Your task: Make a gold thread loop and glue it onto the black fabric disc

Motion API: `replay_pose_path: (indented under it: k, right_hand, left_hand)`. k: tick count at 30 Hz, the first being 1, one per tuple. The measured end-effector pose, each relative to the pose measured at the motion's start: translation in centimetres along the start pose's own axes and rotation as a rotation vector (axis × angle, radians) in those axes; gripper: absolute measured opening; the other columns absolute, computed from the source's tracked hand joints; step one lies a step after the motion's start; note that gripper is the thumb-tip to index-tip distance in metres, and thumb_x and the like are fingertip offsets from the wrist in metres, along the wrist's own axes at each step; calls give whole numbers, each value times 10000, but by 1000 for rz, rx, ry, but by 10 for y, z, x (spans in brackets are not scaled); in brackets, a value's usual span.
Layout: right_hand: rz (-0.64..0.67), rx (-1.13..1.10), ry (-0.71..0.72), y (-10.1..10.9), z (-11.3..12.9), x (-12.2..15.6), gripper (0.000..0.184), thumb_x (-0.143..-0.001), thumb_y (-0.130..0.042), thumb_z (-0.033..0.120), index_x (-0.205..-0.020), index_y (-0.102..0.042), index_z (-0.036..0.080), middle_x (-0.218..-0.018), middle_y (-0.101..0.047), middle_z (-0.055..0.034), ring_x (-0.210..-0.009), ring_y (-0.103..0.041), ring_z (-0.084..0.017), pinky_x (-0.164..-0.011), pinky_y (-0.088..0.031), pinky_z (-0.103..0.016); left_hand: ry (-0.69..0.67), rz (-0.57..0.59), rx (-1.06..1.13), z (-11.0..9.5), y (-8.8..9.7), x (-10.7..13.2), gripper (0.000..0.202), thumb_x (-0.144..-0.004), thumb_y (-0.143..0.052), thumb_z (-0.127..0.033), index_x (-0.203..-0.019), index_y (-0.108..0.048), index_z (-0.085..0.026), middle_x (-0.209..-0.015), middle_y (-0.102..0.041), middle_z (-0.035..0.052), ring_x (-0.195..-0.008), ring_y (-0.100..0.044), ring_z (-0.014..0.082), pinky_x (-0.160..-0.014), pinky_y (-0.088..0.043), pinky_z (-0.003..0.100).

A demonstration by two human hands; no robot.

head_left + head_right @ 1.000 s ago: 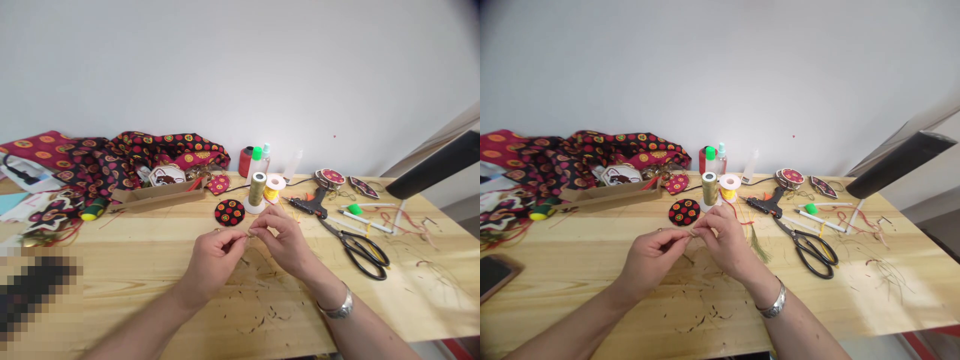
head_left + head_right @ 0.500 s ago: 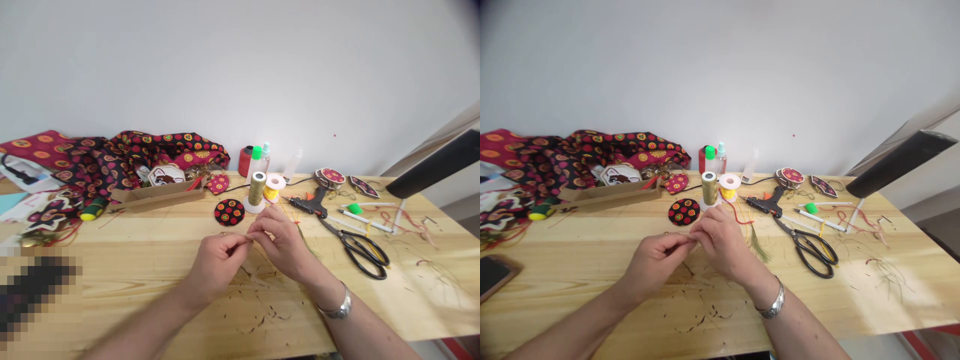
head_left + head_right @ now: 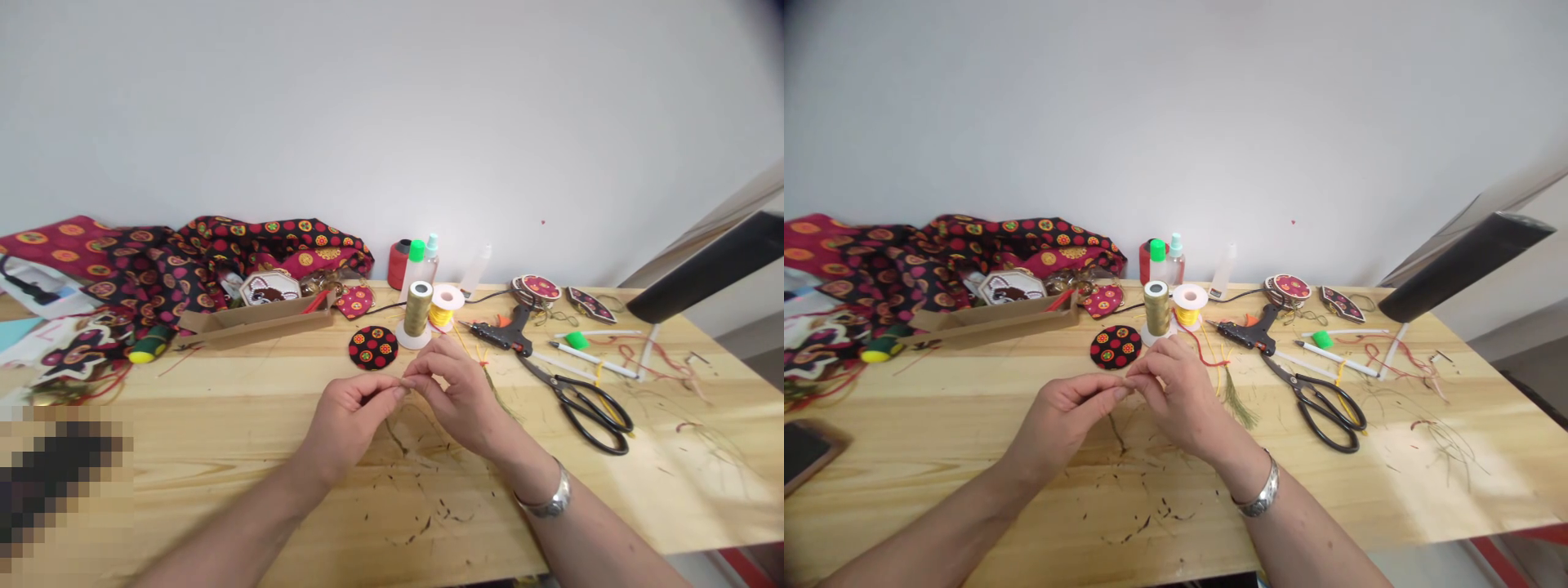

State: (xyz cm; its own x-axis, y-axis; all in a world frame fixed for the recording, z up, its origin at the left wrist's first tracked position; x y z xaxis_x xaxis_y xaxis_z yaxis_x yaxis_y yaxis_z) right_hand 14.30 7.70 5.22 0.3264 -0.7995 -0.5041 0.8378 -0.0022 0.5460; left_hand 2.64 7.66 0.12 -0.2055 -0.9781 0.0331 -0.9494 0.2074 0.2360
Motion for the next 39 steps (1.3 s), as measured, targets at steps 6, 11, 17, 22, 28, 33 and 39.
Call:
replay_pose_path:
  k: [6,11,17,22,28,33,39]
  right_hand:
    - [-12,-85,-102,1,-8,2,117,-818,-582,137,-718,-618,186,-732,-534,-4,-718,-516,-126,-684,-436,-277]
    - [-5,-31,-48,1,-4,0,122,-820,-572,125,-728,-619,189,-748,-536,-9,-738,-515,-134,-694,-431,-285]
    - [13,28,52,-1,4,0,132,-831,-547,116,-745,-619,186,-762,-544,-15,-748,-511,-135,-703,-429,-286]
    - [2,50,23,-1,1,1,129,-831,-549,134,-736,-618,187,-754,-554,-21,-749,-517,-143,-706,-436,-296]
    - [38,-112,-90,-3,-8,1,122,-829,-533,123,-741,-589,186,-865,-627,-37,-845,-565,-151,-801,-444,-317]
    - [118,-330,-332,-14,-27,5,129,-832,-527,178,-717,-585,173,-833,-647,-18,-787,-583,-129,-736,-455,-268]
    - [134,-390,-419,-19,-33,7,120,-803,-553,198,-694,-591,166,-641,-578,31,-609,-502,-90,-589,-415,-212]
  left_hand:
    - [28,-13,0,1,3,1,179,-761,-577,-286,-659,-667,-169,-617,-573,-21,-647,-485,131,-586,-379,226]
    - [12,-2,-74,-1,0,1,196,-754,-560,-285,-613,-628,-167,-542,-435,-45,-546,-369,102,-506,-322,217]
    - [8,15,-86,-3,-4,1,188,-743,-559,-287,-641,-660,-164,-527,-432,-45,-526,-370,102,-473,-316,211]
    - [-15,-20,-101,-4,0,0,191,-758,-561,-301,-672,-670,-169,-567,-517,-35,-552,-435,112,-494,-355,209]
    - [-141,-53,-197,-11,2,2,178,-786,-547,-238,-705,-693,-176,-622,-610,-21,-595,-511,122,-560,-411,211]
    - [-250,-46,-302,-17,-1,5,192,-806,-531,-223,-742,-707,-179,-671,-654,1,-624,-546,129,-583,-417,215]
    - [-199,-42,-291,-11,0,5,187,-812,-530,-240,-775,-701,-174,-655,-638,-7,-606,-530,120,-574,-410,214]
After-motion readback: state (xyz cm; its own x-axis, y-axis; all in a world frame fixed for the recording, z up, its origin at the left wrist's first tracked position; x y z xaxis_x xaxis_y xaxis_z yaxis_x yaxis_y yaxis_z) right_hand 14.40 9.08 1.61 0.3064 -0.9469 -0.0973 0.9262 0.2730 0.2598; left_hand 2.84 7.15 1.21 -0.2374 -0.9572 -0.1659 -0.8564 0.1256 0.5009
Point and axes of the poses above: each hand's wrist, its own x-axis away from the middle knuckle, its own y-axis out of the back of the hand, z = x × y, the point moved 9 cm from there along -x, towards the middle knuckle
